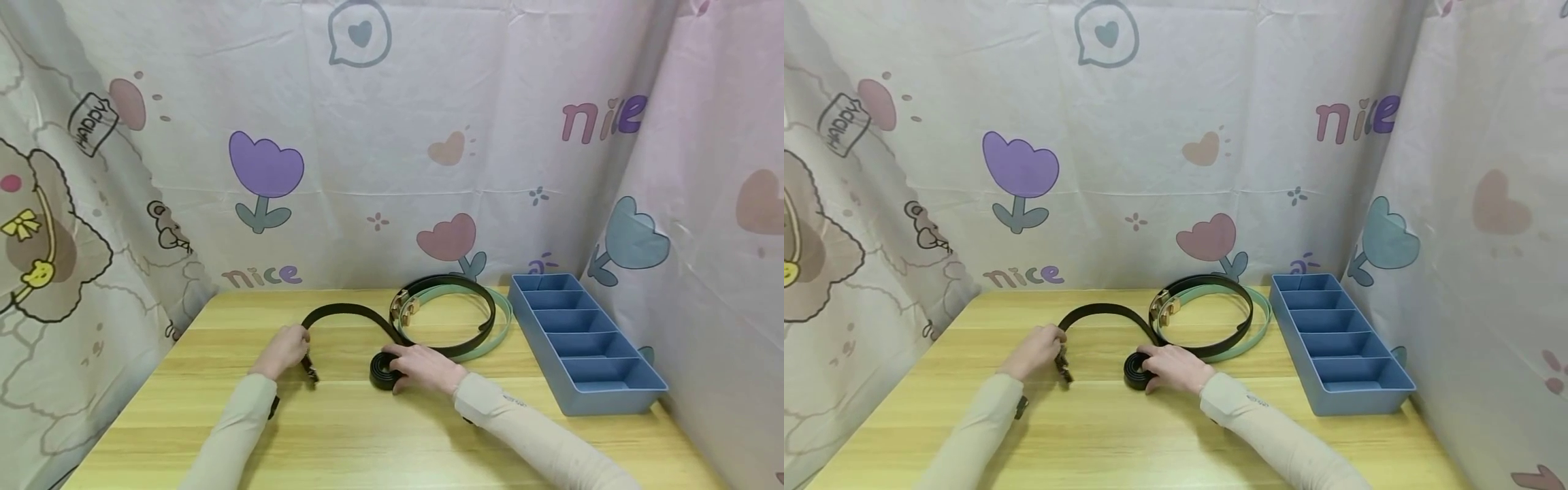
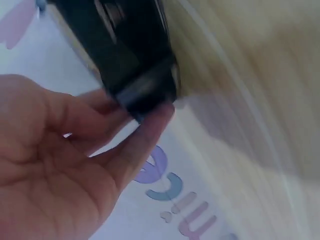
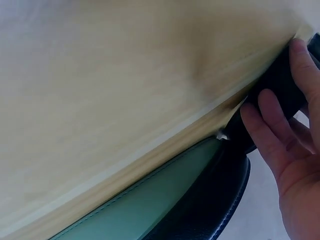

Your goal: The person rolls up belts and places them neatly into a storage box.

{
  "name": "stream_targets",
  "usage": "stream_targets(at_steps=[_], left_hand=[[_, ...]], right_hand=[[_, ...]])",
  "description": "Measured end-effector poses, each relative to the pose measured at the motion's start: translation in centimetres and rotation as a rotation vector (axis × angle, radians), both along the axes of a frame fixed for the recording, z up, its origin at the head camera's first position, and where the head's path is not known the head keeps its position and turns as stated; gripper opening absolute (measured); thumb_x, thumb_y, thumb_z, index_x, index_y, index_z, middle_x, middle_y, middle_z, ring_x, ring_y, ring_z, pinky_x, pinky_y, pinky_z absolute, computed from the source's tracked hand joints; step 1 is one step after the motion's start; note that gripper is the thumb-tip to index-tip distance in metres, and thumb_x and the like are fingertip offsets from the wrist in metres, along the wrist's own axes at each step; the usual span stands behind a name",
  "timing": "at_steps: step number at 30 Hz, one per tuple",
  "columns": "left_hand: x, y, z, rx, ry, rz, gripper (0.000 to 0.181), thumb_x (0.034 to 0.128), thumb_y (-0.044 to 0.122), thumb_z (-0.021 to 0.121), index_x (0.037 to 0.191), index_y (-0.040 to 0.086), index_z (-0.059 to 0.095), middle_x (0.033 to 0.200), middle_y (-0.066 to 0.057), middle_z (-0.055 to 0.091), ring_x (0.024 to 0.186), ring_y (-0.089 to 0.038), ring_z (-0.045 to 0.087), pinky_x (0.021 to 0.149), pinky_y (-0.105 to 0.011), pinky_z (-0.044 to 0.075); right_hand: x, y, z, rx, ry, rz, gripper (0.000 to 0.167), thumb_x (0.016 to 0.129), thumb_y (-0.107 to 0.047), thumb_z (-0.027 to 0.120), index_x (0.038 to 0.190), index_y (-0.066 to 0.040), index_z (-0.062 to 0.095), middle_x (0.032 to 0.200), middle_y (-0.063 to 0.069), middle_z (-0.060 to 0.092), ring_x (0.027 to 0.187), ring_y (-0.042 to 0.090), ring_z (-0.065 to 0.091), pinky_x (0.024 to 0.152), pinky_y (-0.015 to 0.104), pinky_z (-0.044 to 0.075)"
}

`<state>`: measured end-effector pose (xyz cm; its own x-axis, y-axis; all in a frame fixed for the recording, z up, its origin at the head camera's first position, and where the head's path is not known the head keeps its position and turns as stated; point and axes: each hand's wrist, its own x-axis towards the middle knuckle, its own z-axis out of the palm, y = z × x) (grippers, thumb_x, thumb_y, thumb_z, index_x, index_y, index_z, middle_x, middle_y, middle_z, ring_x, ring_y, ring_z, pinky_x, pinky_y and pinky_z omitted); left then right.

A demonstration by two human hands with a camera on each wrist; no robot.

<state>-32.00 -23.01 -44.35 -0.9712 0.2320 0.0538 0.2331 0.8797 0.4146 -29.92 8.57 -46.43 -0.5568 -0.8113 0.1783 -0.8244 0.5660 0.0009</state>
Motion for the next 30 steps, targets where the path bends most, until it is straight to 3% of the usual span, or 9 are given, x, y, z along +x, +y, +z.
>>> stream_targets(at_steps=[4, 6, 7, 11, 14, 21, 26, 28, 30], left_hand=[[0.1, -0.4, 0.1, -0.003, -0.051, 0.038, 0.040, 0.0940, 0.007, 0.047, 0.129, -0.011, 0.052, 0.123, -0.036, 0.053, 0.095, -0.039, 0.061, 0.084, -0.050, 0.050], [0.5, -0.7, 0.2, -0.030, -0.049, 0.062, 0.062, 0.0895, 0.007, 0.058, 0.144, -0.011, 0.035, 0.141, -0.040, 0.035, 0.109, -0.046, 0.057, 0.092, -0.056, 0.048], [0.7, -0.7, 0.3, -0.048, -0.051, 0.086, 0.065, 0.0865, 0.008, 0.064, 0.142, -0.011, 0.036, 0.141, -0.042, 0.032, 0.106, -0.048, 0.057, 0.089, -0.057, 0.049], [1.2, -0.9, 1.1, -0.096, -0.082, 0.196, 0.040, 0.0800, 0.009, 0.074, 0.110, -0.009, 0.056, 0.102, -0.029, 0.059, 0.078, -0.035, 0.061, 0.068, -0.048, 0.052], [1.3, -1.0, 1.5, -0.088, -0.096, 0.215, 0.014, 0.0823, -0.001, 0.067, 0.093, -0.006, 0.059, 0.081, -0.017, 0.062, 0.067, -0.027, 0.057, 0.059, -0.040, 0.048], [0.6, -1.1, 1.3, -0.076, 0.110, 0.300, 0.010, 0.0900, -0.006, 0.050, 0.096, -0.011, 0.057, 0.079, -0.028, 0.064, 0.063, -0.034, 0.062, 0.050, -0.044, 0.048], [0.5, 0.8, 1.2, -0.201, 0.223, 0.279, 0.017, 0.0886, 0.005, 0.057, 0.098, -0.008, 0.062, 0.083, -0.028, 0.063, 0.072, -0.042, 0.062, 0.055, -0.050, 0.050], [0.8, 2.3, 1.0, -0.223, 0.241, 0.223, 0.019, 0.0881, 0.011, 0.063, 0.099, -0.004, 0.065, 0.088, -0.025, 0.064, 0.077, -0.041, 0.063, 0.059, -0.051, 0.052], [1.2, 3.9, 0.7, -0.173, 0.207, 0.121, 0.021, 0.0893, 0.015, 0.066, 0.103, -0.001, 0.066, 0.098, -0.022, 0.067, 0.086, -0.038, 0.064, 0.068, -0.050, 0.055]], right_hand=[[0.0, -0.1, -0.1, -0.007, 0.002, -0.002, 0.035, 0.077, -0.046, 0.073, 0.099, -0.019, 0.075, 0.138, 0.003, 0.056, 0.097, 0.011, 0.067, 0.081, 0.022, 0.053], [0.1, -0.2, -0.1, -0.005, 0.002, -0.005, 0.035, 0.077, -0.047, 0.073, 0.099, -0.019, 0.074, 0.138, 0.002, 0.056, 0.097, 0.010, 0.067, 0.081, 0.022, 0.053], [0.1, -0.2, -0.1, -0.003, 0.002, -0.006, 0.035, 0.077, -0.047, 0.073, 0.099, -0.020, 0.074, 0.138, 0.001, 0.056, 0.097, 0.009, 0.067, 0.082, 0.021, 0.053], [0.1, -0.3, -0.2, 0.003, 0.002, -0.016, 0.034, 0.078, -0.047, 0.073, 0.099, -0.020, 0.074, 0.138, 0.000, 0.056, 0.096, 0.008, 0.066, 0.082, 0.021, 0.052], [0.1, -0.3, -0.2, 0.000, -0.003, -0.021, 0.034, 0.078, -0.047, 0.073, 0.099, -0.020, 0.074, 0.138, 0.000, 0.056, 0.096, 0.008, 0.066, 0.082, 0.021, 0.053], [0.1, -0.2, -0.2, -0.010, 0.005, 0.001, 0.035, 0.078, -0.046, 0.072, 0.099, -0.019, 0.074, 0.134, 0.000, 0.057, 0.095, 0.008, 0.066, 0.081, 0.021, 0.053], [0.1, 0.3, 0.1, 0.004, 0.001, 0.025, 0.031, 0.081, -0.036, 0.074, 0.105, -0.018, 0.074, 0.140, 0.007, 0.056, 0.108, 0.016, 0.066, 0.091, 0.026, 0.052], [0.1, 0.5, 0.3, 0.012, -0.001, 0.035, 0.030, 0.082, -0.031, 0.074, 0.108, -0.017, 0.074, 0.143, 0.010, 0.054, 0.112, 0.019, 0.065, 0.093, 0.029, 0.052], [0.1, 0.6, 0.3, 0.015, -0.004, 0.043, 0.031, 0.082, -0.030, 0.074, 0.109, -0.017, 0.073, 0.143, 0.011, 0.054, 0.113, 0.021, 0.065, 0.094, 0.030, 0.051]])
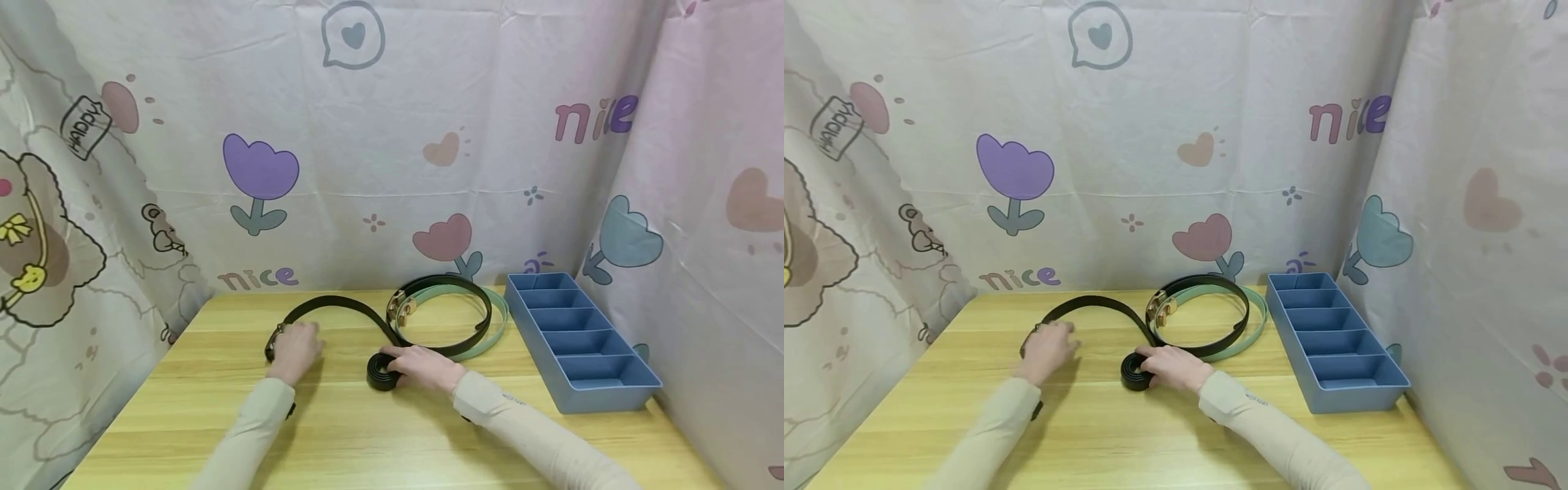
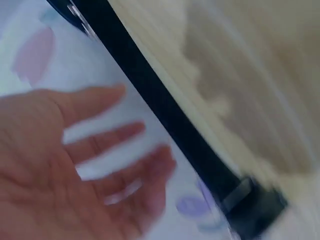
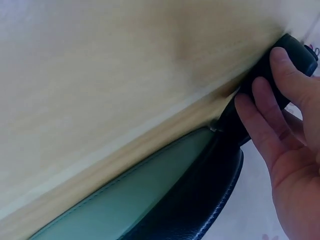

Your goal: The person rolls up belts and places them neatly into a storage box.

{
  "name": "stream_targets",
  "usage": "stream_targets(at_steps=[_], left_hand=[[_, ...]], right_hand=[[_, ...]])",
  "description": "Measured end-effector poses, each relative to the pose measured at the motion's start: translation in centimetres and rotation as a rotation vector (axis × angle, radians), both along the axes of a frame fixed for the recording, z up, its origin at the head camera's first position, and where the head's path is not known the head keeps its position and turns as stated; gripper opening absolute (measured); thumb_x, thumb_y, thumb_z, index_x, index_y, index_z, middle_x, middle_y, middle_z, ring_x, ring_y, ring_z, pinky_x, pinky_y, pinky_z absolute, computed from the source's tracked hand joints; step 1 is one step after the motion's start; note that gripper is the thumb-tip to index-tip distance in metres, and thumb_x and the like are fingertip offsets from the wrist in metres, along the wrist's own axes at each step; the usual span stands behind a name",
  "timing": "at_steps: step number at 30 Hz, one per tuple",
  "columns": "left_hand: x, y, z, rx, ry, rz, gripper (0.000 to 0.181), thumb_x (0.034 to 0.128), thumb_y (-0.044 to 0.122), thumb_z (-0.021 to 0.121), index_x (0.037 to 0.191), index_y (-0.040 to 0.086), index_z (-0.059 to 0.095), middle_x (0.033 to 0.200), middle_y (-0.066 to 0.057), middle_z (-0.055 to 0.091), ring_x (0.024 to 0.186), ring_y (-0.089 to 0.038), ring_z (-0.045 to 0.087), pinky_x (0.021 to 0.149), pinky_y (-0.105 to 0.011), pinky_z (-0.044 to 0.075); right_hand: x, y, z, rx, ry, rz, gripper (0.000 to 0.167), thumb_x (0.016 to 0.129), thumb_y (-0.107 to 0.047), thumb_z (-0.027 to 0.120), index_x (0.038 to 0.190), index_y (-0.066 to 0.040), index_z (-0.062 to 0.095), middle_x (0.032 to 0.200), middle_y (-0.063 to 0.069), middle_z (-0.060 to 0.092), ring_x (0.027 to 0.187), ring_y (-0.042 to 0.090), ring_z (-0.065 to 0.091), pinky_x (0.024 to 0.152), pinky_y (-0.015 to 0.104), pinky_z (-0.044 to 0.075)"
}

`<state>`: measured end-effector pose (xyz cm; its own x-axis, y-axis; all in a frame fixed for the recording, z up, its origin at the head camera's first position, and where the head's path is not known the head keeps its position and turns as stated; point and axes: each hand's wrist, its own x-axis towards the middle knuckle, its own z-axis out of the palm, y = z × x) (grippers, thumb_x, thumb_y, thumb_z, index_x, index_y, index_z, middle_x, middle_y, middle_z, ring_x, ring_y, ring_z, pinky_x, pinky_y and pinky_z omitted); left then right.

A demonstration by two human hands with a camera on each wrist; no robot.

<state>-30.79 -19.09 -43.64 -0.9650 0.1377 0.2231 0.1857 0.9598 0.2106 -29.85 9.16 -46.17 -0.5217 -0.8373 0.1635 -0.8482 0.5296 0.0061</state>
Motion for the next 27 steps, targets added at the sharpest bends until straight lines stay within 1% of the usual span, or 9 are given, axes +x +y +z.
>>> stream_targets(at_steps=[5, 7, 8, 10, 12, 17, 21, 24, 27], left_hand=[[1.4, 4.2, -0.5, 0.220, -0.182, -0.361, 0.029, 0.0929, 0.023, 0.066, 0.116, 0.005, 0.066, 0.112, -0.013, 0.069, 0.097, -0.027, 0.065, 0.083, -0.044, 0.055], [2.0, 5.4, -0.6, 0.225, -0.199, -0.474, 0.030, 0.0919, 0.029, 0.068, 0.113, 0.008, 0.068, 0.108, -0.009, 0.069, 0.092, -0.021, 0.064, 0.079, -0.038, 0.054], [2.3, 5.9, -0.8, 0.209, -0.194, -0.509, 0.031, 0.0905, 0.033, 0.069, 0.112, 0.010, 0.069, 0.106, -0.006, 0.068, 0.089, -0.018, 0.063, 0.077, -0.035, 0.053], [2.8, 6.7, -1.1, 0.149, -0.153, -0.539, 0.033, 0.0858, 0.039, 0.073, 0.106, 0.013, 0.071, 0.099, -0.001, 0.067, 0.083, -0.013, 0.059, 0.073, -0.030, 0.050], [3.2, 7.1, -1.4, 0.096, -0.114, -0.531, 0.032, 0.0811, 0.041, 0.077, 0.098, 0.014, 0.072, 0.092, 0.002, 0.064, 0.077, -0.009, 0.055, 0.069, -0.027, 0.047], [3.5, 7.5, -2.0, 0.073, -0.097, -0.493, 0.024, 0.0766, 0.037, 0.081, 0.081, 0.017, 0.068, 0.081, 0.004, 0.060, 0.070, -0.007, 0.049, 0.064, -0.025, 0.044], [3.2, 7.7, -2.2, 0.095, -0.085, -0.494, 0.021, 0.0775, 0.034, 0.082, 0.082, 0.016, 0.071, 0.084, 0.003, 0.064, 0.073, -0.008, 0.054, 0.067, -0.026, 0.047], [2.8, 7.6, -2.2, 0.102, -0.067, -0.523, 0.021, 0.0782, 0.032, 0.082, 0.088, 0.014, 0.075, 0.090, 0.000, 0.069, 0.078, -0.011, 0.060, 0.072, -0.030, 0.052], [2.5, 7.3, -2.3, 0.096, -0.063, -0.548, 0.022, 0.0789, 0.031, 0.081, 0.092, 0.014, 0.077, 0.096, -0.001, 0.071, 0.085, -0.014, 0.064, 0.077, -0.033, 0.054]], right_hand=[[-0.2, -0.1, -0.1, -0.030, 0.001, 0.023, 0.027, 0.082, -0.030, 0.075, 0.107, -0.018, 0.073, 0.140, 0.008, 0.056, 0.108, 0.020, 0.066, 0.091, 0.029, 0.053], [-0.3, -0.2, -0.2, -0.055, 0.004, 0.032, 0.025, 0.082, -0.030, 0.074, 0.105, -0.020, 0.074, 0.135, 0.004, 0.058, 0.104, 0.016, 0.066, 0.088, 0.027, 0.053], [-0.3, -0.2, -0.3, -0.068, 0.006, 0.033, 0.024, 0.082, -0.030, 0.074, 0.104, -0.020, 0.074, 0.133, 0.002, 0.059, 0.103, 0.014, 0.066, 0.087, 0.026, 0.053], [-0.4, -0.3, -0.4, -0.093, 0.004, 0.038, 0.022, 0.083, -0.031, 0.072, 0.102, -0.021, 0.074, 0.130, 0.000, 0.059, 0.100, 0.012, 0.065, 0.085, 0.025, 0.053], [-0.4, -0.5, -0.6, -0.101, 0.002, 0.044, 0.022, 0.084, -0.034, 0.070, 0.102, -0.021, 0.074, 0.130, -0.001, 0.060, 0.100, 0.010, 0.065, 0.086, 0.024, 0.052], [-0.6, -0.5, -1.0, -0.108, -0.043, 0.034, 0.027, 0.084, -0.037, 0.070, 0.106, -0.021, 0.073, 0.133, -0.001, 0.060, 0.107, 0.011, 0.064, 0.091, 0.023, 0.051], [-1.1, 0.1, -0.6, -0.103, -0.106, 0.032, 0.030, 0.086, -0.033, 0.070, 0.113, -0.021, 0.072, 0.141, 0.002, 0.056, 0.115, 0.012, 0.062, 0.096, 0.023, 0.049], [-1.5, 0.6, -0.1, -0.069, -0.138, 0.034, 0.032, 0.087, -0.031, 0.069, 0.118, -0.023, 0.071, 0.144, 0.004, 0.053, 0.116, 0.012, 0.062, 0.095, 0.023, 0.050], [-1.7, 0.6, 0.1, -0.035, -0.126, 0.034, 0.033, 0.086, -0.033, 0.069, 0.118, -0.024, 0.071, 0.144, 0.003, 0.054, 0.111, 0.011, 0.065, 0.091, 0.022, 0.051]])
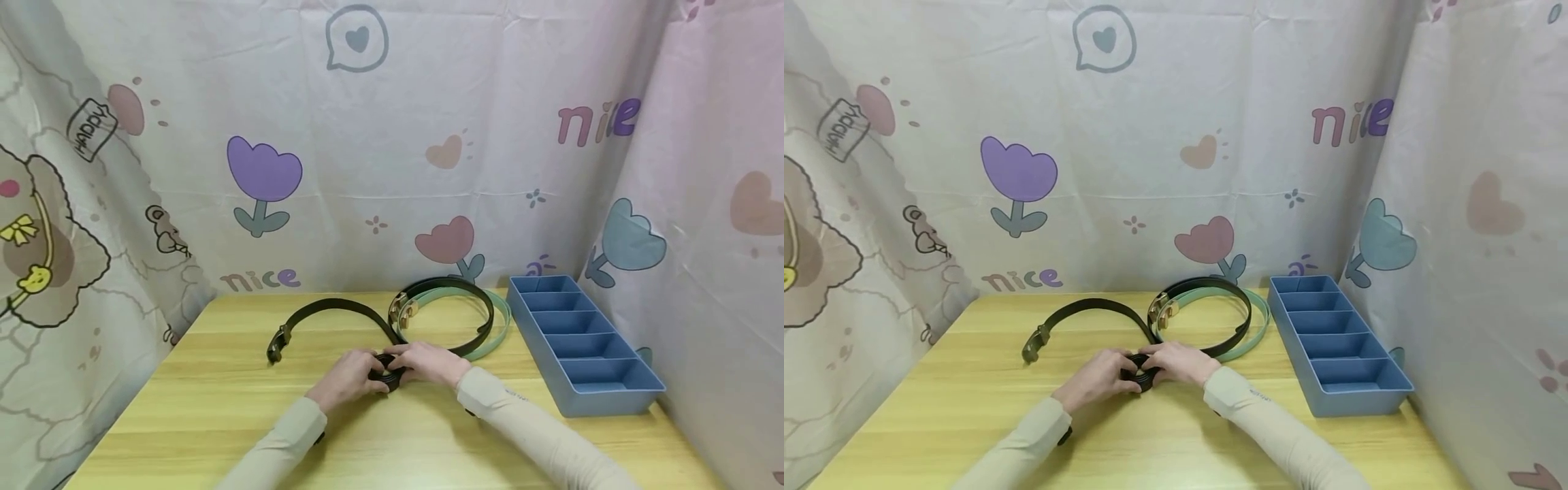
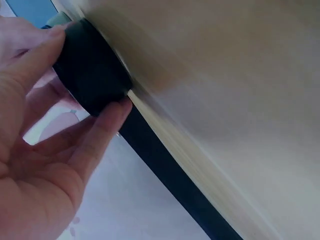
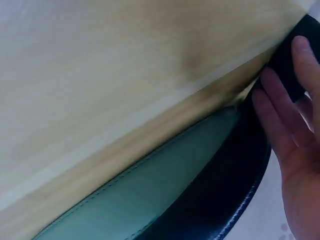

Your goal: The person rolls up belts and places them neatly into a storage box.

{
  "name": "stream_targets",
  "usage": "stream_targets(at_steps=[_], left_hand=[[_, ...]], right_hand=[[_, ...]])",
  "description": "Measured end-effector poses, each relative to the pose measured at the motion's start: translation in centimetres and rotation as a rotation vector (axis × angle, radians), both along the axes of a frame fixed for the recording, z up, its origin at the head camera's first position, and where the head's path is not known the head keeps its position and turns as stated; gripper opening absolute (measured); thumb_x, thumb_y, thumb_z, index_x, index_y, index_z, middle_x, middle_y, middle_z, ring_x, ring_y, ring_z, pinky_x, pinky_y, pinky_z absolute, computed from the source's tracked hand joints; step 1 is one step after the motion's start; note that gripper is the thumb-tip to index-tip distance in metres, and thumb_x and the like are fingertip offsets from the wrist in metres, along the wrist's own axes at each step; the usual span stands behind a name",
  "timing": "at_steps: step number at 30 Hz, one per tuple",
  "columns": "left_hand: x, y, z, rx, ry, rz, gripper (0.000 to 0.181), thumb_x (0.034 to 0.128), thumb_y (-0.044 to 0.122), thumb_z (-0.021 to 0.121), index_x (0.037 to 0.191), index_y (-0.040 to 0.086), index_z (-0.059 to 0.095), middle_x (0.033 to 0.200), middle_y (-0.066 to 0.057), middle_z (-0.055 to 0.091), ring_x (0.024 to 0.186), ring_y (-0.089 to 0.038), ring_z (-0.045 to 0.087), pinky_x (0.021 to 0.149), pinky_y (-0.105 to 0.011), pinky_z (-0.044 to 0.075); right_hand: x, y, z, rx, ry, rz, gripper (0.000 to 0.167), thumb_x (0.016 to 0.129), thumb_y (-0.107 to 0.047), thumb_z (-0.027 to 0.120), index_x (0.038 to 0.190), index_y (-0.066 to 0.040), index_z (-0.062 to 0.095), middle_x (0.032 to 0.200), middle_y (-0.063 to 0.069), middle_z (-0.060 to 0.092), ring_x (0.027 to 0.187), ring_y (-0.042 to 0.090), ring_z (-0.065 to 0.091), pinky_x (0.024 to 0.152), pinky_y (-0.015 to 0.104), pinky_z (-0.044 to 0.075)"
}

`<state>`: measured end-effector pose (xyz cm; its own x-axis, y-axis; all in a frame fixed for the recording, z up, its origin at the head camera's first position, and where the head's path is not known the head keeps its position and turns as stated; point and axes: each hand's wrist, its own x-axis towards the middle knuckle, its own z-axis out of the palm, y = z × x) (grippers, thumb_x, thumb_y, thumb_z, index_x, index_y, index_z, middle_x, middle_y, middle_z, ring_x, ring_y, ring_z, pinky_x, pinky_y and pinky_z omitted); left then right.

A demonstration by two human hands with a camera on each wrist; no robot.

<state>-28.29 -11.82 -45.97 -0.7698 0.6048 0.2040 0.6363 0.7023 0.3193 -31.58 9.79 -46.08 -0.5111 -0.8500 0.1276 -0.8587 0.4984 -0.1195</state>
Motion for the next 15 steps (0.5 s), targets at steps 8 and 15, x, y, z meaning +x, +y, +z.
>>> stream_targets(at_steps=[8, 15], left_hand=[[-0.1, 0.3, 0.1, 0.038, -0.098, 0.079, 0.038, 0.0751, 0.037, 0.084, 0.094, 0.012, 0.061, 0.081, 0.004, 0.061, 0.069, -0.008, 0.053, 0.061, -0.024, 0.045], [0.5, 1.7, 0.0, -0.009, -0.071, 0.242, 0.053, 0.0715, 0.038, 0.086, 0.100, 0.002, 0.061, 0.078, -0.005, 0.060, 0.065, -0.015, 0.053, 0.058, -0.031, 0.047]], right_hand=[[0.3, -0.7, -0.5, 0.002, 0.220, 0.005, 0.029, 0.082, -0.042, 0.068, 0.106, -0.026, 0.075, 0.132, 0.000, 0.062, 0.094, 0.010, 0.069, 0.075, 0.024, 0.055], [0.8, -1.0, -1.1, 0.027, 0.376, -0.030, 0.020, 0.086, -0.036, 0.068, 0.101, -0.026, 0.075, 0.121, 0.001, 0.067, 0.087, 0.013, 0.069, 0.067, 0.025, 0.056]])
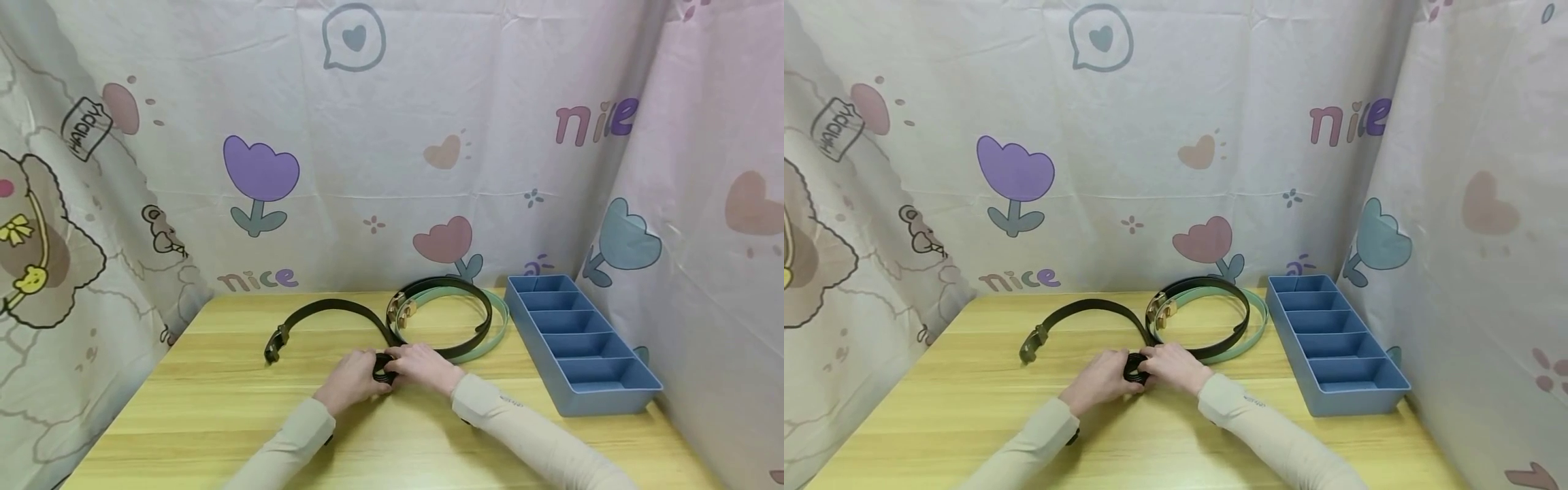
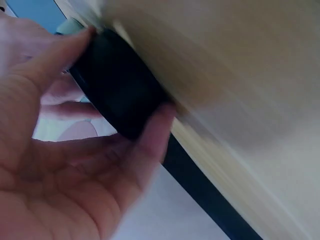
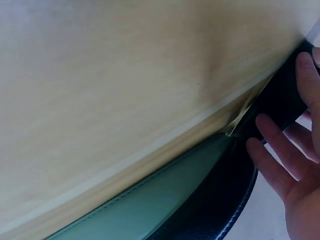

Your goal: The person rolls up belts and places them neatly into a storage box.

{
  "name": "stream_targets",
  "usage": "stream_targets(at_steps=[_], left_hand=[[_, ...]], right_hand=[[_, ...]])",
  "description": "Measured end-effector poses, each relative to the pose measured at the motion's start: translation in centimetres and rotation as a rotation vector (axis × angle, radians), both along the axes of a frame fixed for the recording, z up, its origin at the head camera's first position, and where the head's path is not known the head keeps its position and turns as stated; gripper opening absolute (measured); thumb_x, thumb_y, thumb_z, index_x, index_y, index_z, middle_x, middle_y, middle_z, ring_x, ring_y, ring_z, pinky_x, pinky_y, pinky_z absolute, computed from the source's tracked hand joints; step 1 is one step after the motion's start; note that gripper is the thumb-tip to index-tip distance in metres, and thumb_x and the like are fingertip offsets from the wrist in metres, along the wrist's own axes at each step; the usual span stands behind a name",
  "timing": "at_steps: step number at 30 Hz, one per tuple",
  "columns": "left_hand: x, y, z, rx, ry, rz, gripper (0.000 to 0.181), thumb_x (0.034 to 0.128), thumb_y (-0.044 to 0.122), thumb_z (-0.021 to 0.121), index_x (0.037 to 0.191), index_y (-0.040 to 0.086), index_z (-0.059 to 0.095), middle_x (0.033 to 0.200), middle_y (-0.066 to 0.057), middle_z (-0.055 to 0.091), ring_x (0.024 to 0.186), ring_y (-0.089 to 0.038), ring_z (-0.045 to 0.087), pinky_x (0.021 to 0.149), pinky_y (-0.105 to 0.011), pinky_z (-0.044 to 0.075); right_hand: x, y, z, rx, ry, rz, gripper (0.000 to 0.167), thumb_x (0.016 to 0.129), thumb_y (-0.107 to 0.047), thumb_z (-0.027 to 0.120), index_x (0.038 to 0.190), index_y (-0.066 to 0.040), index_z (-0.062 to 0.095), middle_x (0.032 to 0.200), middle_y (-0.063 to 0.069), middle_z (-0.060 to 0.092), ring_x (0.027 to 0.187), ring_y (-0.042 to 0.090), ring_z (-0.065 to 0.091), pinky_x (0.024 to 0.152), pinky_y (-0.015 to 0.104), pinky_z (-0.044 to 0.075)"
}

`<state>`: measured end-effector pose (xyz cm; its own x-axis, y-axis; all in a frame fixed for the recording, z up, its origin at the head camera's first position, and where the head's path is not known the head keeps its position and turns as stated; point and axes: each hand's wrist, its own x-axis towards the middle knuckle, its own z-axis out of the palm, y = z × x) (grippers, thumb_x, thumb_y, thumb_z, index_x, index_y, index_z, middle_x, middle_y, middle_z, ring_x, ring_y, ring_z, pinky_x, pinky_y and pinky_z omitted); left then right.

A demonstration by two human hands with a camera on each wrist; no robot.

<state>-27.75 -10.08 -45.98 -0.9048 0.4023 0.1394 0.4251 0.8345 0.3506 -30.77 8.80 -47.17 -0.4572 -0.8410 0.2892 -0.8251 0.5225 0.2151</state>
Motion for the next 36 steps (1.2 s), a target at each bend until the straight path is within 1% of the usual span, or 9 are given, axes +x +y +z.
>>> stream_targets(at_steps=[4, 7, 12, 15, 18, 23, 26, 31, 36], left_hand=[[0.0, 0.3, 0.0, -0.024, 0.012, 0.031, 0.048, 0.0673, 0.041, 0.088, 0.088, 0.004, 0.065, 0.073, -0.003, 0.059, 0.062, -0.015, 0.051, 0.055, -0.032, 0.045], [-0.3, 0.0, 0.0, -0.025, -0.002, 0.008, 0.048, 0.0646, 0.040, 0.089, 0.087, 0.005, 0.064, 0.074, -0.003, 0.060, 0.064, -0.015, 0.052, 0.058, -0.033, 0.046], [-1.0, -1.0, 0.0, -0.025, -0.043, -0.095, 0.056, 0.0633, 0.037, 0.090, 0.105, 0.008, 0.067, 0.090, -0.003, 0.068, 0.078, -0.015, 0.057, 0.073, -0.035, 0.049], [-1.2, -1.3, 0.2, -0.022, -0.065, -0.146, 0.061, 0.0647, 0.035, 0.090, 0.115, 0.010, 0.066, 0.098, -0.002, 0.069, 0.082, -0.013, 0.059, 0.076, -0.033, 0.050], [-0.9, -1.1, 0.4, 0.002, -0.095, -0.140, 0.057, 0.0650, 0.037, 0.090, 0.109, 0.009, 0.066, 0.091, -0.002, 0.067, 0.076, -0.012, 0.057, 0.070, -0.030, 0.048], [-0.3, -0.6, 0.4, 0.002, -0.086, -0.071, 0.051, 0.0647, 0.043, 0.089, 0.092, 0.008, 0.063, 0.077, -0.001, 0.060, 0.066, -0.013, 0.053, 0.060, -0.030, 0.045], [-0.4, -0.6, 0.2, -0.021, -0.052, -0.070, 0.051, 0.0647, 0.042, 0.089, 0.094, 0.008, 0.064, 0.080, -0.001, 0.061, 0.070, -0.013, 0.053, 0.064, -0.031, 0.046], [-0.7, -1.2, 0.1, -0.003, -0.068, -0.139, 0.047, 0.0627, 0.035, 0.089, 0.096, 0.012, 0.065, 0.084, 0.000, 0.064, 0.073, -0.012, 0.053, 0.067, -0.029, 0.046], [-0.4, -1.0, 0.1, 0.015, -0.092, -0.104, 0.046, 0.0649, 0.035, 0.088, 0.094, 0.009, 0.063, 0.080, 0.000, 0.062, 0.069, -0.012, 0.053, 0.064, -0.028, 0.046]], right_hand=[[0.2, -0.1, 0.1, 0.025, 0.015, 0.011, 0.014, 0.088, -0.029, 0.066, 0.098, -0.023, 0.074, 0.115, -0.001, 0.067, 0.088, 0.012, 0.067, 0.070, 0.024, 0.055], [0.2, 0.1, 0.4, 0.029, -0.035, 0.029, 0.016, 0.089, -0.028, 0.065, 0.102, -0.023, 0.073, 0.118, 0.001, 0.066, 0.094, 0.012, 0.066, 0.077, 0.023, 0.055], [0.1, 0.7, 0.4, -0.006, -0.138, 0.055, 0.027, 0.087, -0.035, 0.066, 0.111, -0.023, 0.071, 0.129, 0.003, 0.062, 0.104, 0.015, 0.067, 0.086, 0.024, 0.054], [0.2, 0.7, 0.3, -0.012, -0.135, 0.060, 0.028, 0.087, -0.038, 0.065, 0.110, -0.024, 0.072, 0.133, 0.002, 0.060, 0.102, 0.014, 0.067, 0.085, 0.024, 0.054], [0.4, 0.5, 0.2, 0.000, -0.072, 0.060, 0.023, 0.087, -0.038, 0.064, 0.106, -0.025, 0.072, 0.131, 0.002, 0.062, 0.095, 0.012, 0.068, 0.081, 0.023, 0.054], [0.6, 0.4, 0.4, 0.024, 0.027, 0.078, 0.018, 0.090, -0.030, 0.063, 0.104, -0.024, 0.072, 0.122, 0.002, 0.065, 0.085, 0.010, 0.068, 0.072, 0.023, 0.055], [0.5, 0.6, 0.5, 0.023, -0.010, 0.081, 0.019, 0.091, -0.029, 0.063, 0.108, -0.024, 0.071, 0.122, 0.001, 0.065, 0.089, 0.010, 0.068, 0.076, 0.022, 0.054], [0.1, 0.5, 0.6, 0.009, -0.127, 0.095, 0.027, 0.086, -0.037, 0.067, 0.109, -0.024, 0.072, 0.115, -0.004, 0.068, 0.093, 0.007, 0.066, 0.080, 0.021, 0.053], [0.2, 0.1, 0.7, 0.017, -0.104, 0.088, 0.024, 0.085, -0.038, 0.067, 0.104, -0.025, 0.074, 0.102, -0.008, 0.070, 0.084, 0.004, 0.065, 0.074, 0.019, 0.052]])
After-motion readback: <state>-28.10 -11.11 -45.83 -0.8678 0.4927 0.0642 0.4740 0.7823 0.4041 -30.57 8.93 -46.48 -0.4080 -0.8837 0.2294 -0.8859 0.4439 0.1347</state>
